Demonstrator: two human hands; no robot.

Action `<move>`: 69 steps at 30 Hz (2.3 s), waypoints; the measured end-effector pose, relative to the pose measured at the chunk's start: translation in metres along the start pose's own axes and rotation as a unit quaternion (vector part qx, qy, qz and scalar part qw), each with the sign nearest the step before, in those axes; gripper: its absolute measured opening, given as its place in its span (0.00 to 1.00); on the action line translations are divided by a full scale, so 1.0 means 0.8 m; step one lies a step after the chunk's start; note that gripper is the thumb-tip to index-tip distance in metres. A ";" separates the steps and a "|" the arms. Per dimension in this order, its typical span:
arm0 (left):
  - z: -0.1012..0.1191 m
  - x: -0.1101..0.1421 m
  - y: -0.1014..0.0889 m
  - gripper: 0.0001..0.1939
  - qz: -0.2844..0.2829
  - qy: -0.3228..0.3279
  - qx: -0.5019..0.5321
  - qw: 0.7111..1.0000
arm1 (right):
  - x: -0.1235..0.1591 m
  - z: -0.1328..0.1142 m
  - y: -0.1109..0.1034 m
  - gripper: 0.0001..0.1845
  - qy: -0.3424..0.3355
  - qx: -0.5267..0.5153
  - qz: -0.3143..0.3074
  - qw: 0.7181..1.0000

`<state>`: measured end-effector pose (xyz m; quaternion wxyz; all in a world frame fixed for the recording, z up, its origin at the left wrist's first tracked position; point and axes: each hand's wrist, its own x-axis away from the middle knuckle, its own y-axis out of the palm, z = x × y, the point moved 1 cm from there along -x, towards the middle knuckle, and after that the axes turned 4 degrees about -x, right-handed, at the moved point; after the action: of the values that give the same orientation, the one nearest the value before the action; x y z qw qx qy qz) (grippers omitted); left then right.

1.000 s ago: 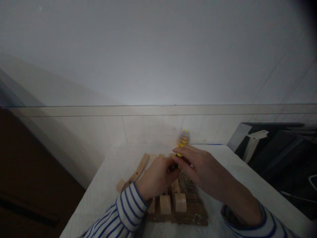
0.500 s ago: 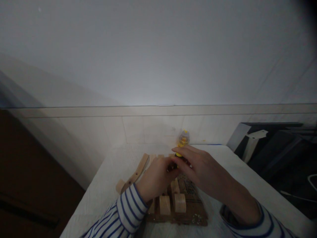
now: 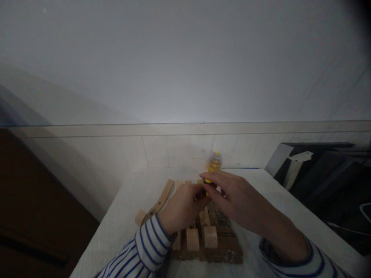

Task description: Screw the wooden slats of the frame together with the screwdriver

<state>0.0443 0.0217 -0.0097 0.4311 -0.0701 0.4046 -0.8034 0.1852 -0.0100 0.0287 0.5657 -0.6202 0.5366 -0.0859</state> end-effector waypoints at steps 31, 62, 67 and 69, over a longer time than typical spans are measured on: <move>0.005 0.000 -0.002 0.08 0.028 -0.020 -0.041 0.999 | 0.000 -0.004 -0.002 0.11 -0.006 0.017 -0.009 1.000; 0.002 0.000 0.000 0.10 0.024 -0.016 -0.026 0.999 | 0.001 0.004 -0.004 0.15 0.006 -0.020 0.012 1.000; 0.000 0.000 0.001 0.09 0.022 -0.021 -0.018 0.999 | -0.001 0.003 -0.003 0.14 -0.006 -0.008 0.006 1.000; 0.002 0.000 0.000 0.09 0.019 -0.022 -0.021 0.999 | 0.000 0.003 -0.001 0.14 -0.010 0.001 0.004 1.000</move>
<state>0.0453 0.0207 -0.0086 0.4533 -0.0892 0.4127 -0.7850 0.1874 -0.0086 0.0290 0.5721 -0.6180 0.5336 -0.0781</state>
